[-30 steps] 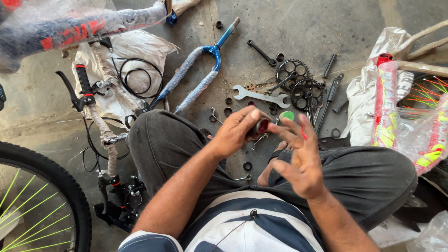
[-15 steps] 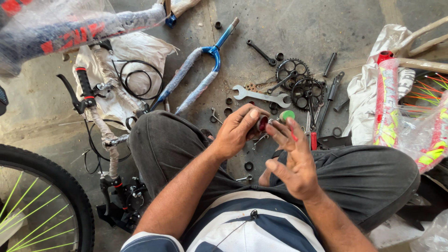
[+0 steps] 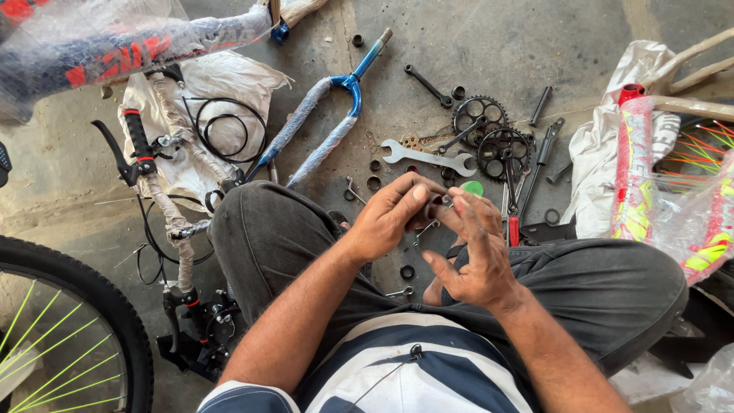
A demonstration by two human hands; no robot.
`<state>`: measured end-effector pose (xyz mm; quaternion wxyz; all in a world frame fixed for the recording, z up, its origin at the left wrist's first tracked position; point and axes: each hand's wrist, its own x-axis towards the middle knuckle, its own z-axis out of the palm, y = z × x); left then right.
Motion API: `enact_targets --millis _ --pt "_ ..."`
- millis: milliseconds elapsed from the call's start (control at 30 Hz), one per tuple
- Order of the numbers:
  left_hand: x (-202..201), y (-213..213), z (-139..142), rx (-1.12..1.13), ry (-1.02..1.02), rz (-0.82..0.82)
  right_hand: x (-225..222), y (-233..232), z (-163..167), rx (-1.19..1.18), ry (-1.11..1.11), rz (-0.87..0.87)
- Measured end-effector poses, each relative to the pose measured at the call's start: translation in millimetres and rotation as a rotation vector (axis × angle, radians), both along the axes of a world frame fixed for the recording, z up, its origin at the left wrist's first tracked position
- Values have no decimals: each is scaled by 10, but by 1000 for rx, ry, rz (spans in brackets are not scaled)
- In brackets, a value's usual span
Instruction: The person sits on the floor of a bicycle repair shop and applies red grease by hand to a small cylindrical metal component, repeatedly working the grease around its inner surface with a finger. They open a small grease container, dip into it, and continue coating the part throughout the clip.
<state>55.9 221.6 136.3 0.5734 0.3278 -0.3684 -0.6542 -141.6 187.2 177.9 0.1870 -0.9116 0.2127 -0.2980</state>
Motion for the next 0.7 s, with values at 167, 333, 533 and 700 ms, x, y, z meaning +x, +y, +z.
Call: enact_targets --millis 167,333,533,700 --pt "-11 24 26 -147 18 27 16 265 71 816 -280 -83" --pt "54 34 30 -292 72 19 -47 300 253 1535 -946 153" --pt "43 -4 59 -152 223 17 -169 246 319 1462 -1032 161" --pt "23 -3 55 16 241 -29 -151 193 193 1063 -679 87"
